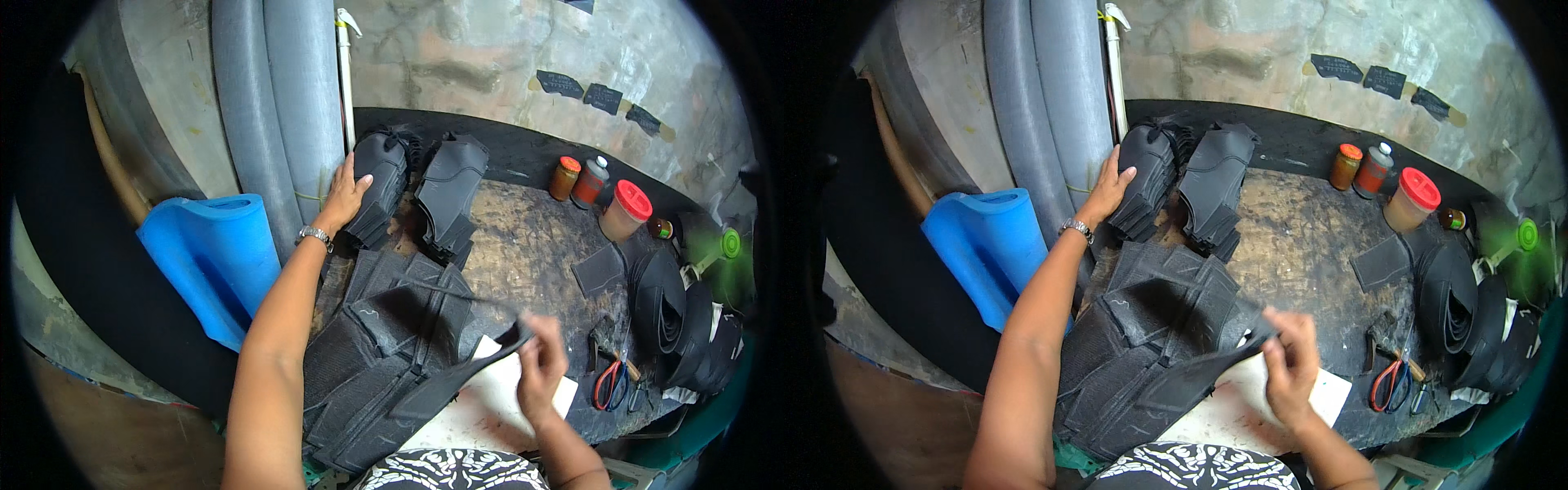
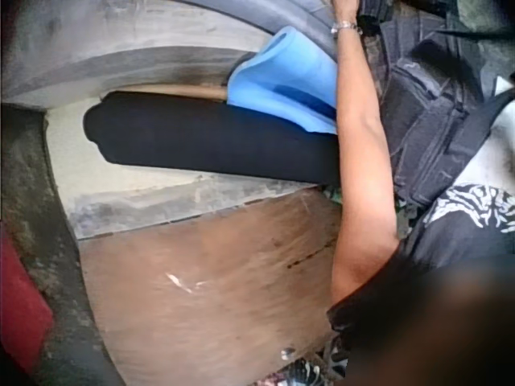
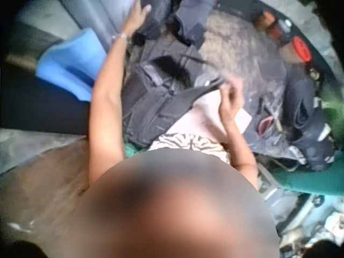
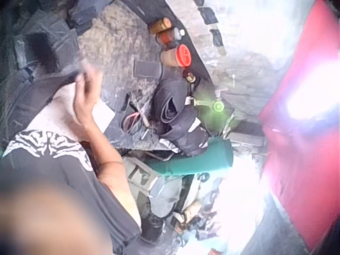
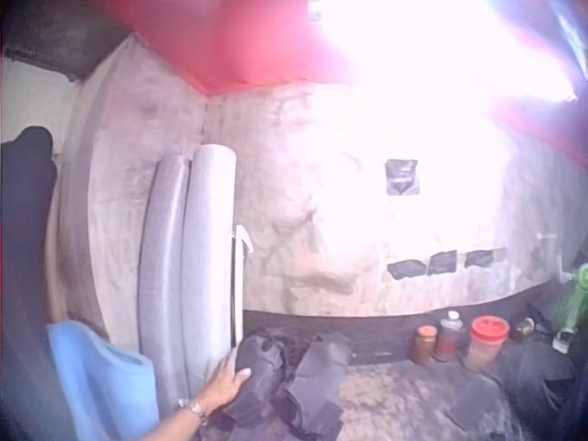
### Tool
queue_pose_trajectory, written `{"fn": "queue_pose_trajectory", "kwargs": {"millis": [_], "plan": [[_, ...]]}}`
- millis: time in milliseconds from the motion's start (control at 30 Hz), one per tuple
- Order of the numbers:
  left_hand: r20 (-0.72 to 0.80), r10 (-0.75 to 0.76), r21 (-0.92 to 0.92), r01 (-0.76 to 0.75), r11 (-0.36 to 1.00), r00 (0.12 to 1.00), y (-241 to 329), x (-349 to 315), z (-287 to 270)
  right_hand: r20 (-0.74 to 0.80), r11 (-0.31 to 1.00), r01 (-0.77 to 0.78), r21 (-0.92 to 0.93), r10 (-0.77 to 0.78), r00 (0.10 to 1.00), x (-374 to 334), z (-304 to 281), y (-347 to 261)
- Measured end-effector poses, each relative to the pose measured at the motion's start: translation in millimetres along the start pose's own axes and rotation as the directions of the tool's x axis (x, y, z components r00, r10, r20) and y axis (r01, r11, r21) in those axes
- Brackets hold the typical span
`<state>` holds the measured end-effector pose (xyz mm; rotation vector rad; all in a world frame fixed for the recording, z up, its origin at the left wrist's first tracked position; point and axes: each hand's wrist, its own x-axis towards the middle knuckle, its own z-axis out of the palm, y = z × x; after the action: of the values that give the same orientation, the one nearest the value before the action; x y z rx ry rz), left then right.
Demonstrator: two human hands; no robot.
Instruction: The person repeatedly picks up black rubber pieces from a workbench, turns them over, and places them into a growing stack. The person also moves a small pile of similar pieces to the side and continues handling individual pieces one at a time.
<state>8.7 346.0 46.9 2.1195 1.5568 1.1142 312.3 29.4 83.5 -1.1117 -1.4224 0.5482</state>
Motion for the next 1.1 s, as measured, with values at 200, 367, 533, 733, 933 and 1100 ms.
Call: {"fn": "queue_pose_trajectory", "kwargs": {"millis": [200, 367, 533, 733, 933, 1100], "plan": [[0.018, 0.09, -0.178, -0.085, 0.98, 0.996, -7.4, -11.5, -2.3, -0.219, 0.955, 0.293, 0.047, -0.276, 0.936, 169.3, 23.8, -22.6], [0.02, 0.126, -0.194, -0.12, 0.974, 0.992, -11.4, -16.0, -3.0, -0.438, 0.838, 0.442, 0.321, -0.282, 0.854, 290.2, 75.9, -19.9], [-0.023, 0.143, -0.172, -0.145, 0.974, 0.989, -17.0, -16.0, 3.6, -0.29, 0.964, 0.267, 0.01, -0.253, 0.923, 312.0, 166.0, 30.9], [0.011, 0.075, -0.488, -0.06, 0.871, 0.997, -25.6, -23.7, 4.3, 0.27, 0.874, 0.132, -0.468, -0.001, 0.963, 287.9, 210.7, 79.1], [0.229, -0.042, -0.744, 0.203, 0.636, 0.973, -32.1, -21.2, -12.3, 0.384, 0.92, 0.083, -0.382, 0.076, 0.92, 296.9, 196.0, 79.2], [0.305, -0.244, -0.787, 0.388, 0.48, 0.92, -24.5, -25.5, -24.5, 0.338, 0.855, 0.233, -0.464, -0.072, 0.938, 291.6, 208.3, 80.2]]}}
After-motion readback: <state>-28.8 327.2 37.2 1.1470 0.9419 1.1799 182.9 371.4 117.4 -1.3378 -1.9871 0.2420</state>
